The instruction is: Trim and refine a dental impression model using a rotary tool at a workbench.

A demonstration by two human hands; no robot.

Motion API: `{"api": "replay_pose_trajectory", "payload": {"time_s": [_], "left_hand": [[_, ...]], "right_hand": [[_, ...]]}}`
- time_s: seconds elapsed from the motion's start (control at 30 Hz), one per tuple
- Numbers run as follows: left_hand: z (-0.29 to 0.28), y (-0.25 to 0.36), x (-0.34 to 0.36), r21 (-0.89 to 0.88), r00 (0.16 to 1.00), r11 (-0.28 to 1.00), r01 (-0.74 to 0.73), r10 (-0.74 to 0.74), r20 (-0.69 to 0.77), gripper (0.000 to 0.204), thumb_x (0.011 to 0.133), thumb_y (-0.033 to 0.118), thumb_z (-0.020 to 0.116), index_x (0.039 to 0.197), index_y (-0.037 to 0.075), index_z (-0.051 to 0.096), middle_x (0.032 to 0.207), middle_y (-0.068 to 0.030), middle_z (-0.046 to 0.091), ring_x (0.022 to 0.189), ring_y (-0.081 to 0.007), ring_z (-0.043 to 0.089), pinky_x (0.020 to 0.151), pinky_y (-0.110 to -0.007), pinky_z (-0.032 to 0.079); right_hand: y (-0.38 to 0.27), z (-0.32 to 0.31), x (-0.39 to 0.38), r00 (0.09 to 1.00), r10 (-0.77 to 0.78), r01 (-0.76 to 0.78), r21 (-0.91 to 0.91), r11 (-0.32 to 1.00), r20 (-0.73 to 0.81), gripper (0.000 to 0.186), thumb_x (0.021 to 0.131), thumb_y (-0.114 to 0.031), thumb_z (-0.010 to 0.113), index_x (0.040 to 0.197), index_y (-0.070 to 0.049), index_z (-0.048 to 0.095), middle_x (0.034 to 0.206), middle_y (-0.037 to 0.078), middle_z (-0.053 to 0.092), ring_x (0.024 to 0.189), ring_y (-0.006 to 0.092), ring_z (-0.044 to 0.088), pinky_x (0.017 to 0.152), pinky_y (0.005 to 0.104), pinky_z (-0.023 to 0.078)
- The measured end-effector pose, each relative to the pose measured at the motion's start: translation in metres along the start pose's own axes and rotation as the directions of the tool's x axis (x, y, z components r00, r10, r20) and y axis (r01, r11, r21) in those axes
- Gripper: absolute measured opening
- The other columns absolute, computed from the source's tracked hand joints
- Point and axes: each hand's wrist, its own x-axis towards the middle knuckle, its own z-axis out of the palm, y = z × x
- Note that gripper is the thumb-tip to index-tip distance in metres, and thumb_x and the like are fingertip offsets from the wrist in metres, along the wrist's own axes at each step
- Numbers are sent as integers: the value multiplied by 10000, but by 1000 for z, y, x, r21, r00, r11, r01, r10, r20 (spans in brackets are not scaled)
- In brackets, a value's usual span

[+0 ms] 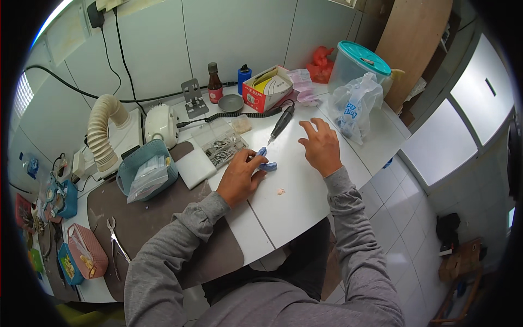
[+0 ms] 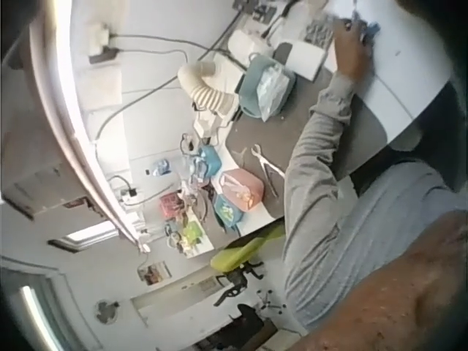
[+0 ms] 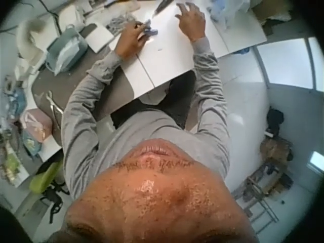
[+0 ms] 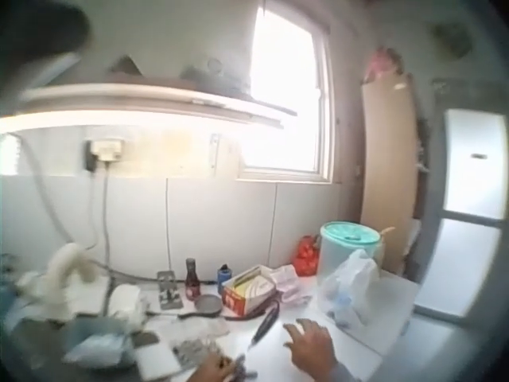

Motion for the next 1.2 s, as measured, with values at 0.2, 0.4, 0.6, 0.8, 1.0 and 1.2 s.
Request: {"api": "replay_pose_trajectory", "payload": {"time_s": [0.2,0.4,0.6,0.8,1.0,1.2], "left_hand": [[-2,-3,1,3,996,998,-64,64,-56,270,894,70,866,1124,35,728,1386,-240,669,1203,-412,680,1048,-472,555],[-10,3,0,-201,991,978,47,-71,-114,221,884,21,866,990,6,672,1537,-279,601,1212,-449,720,968,-474,605],[-15,4,0,-389,960,906,169,-240,-142,521,840,23,920,1273,16,631,1542,-225,578,1288,-319,687,1011,-404,598],[-17,2,3,-363,963,918,159,-225,-149,849,838,15,931,1577,20,513,1471,-164,557,1245,-260,680,1050,-356,602],[-20,-1,3,-413,964,884,218,-261,-50,851,834,27,947,1570,11,520,1424,-156,587,1248,-253,684,1077,-368,593],[-21,0,4,-415,968,884,214,-248,-28,840,835,60,963,1558,5,540,1409,-155,600,1252,-255,681,1097,-373,580]], "right_hand": [[20,51,69,859,-480,485,19,875,180,526,884,-145,878,1389,-166,731,1359,56,697,1375,276,598,1102,484,465],[20,60,95,763,-516,475,204,856,388,520,893,-130,866,1391,-195,731,1328,33,716,1440,282,565,1172,543,438],[14,52,84,840,-535,456,421,784,87,353,938,-76,806,1279,-111,722,1176,109,717,1134,336,676,1074,574,475],[-10,24,77,752,-625,413,589,695,210,182,995,-205,778,1122,-86,727,986,111,656,920,320,643,815,457,486],[-13,26,71,702,-662,444,567,694,262,422,1064,-503,669,968,-93,693,768,95,560,677,334,560,653,449,423],[-15,24,66,680,-649,412,554,723,342,463,1064,-514,649,921,-74,676,732,102,553,639,344,553,617,458,417]]}}
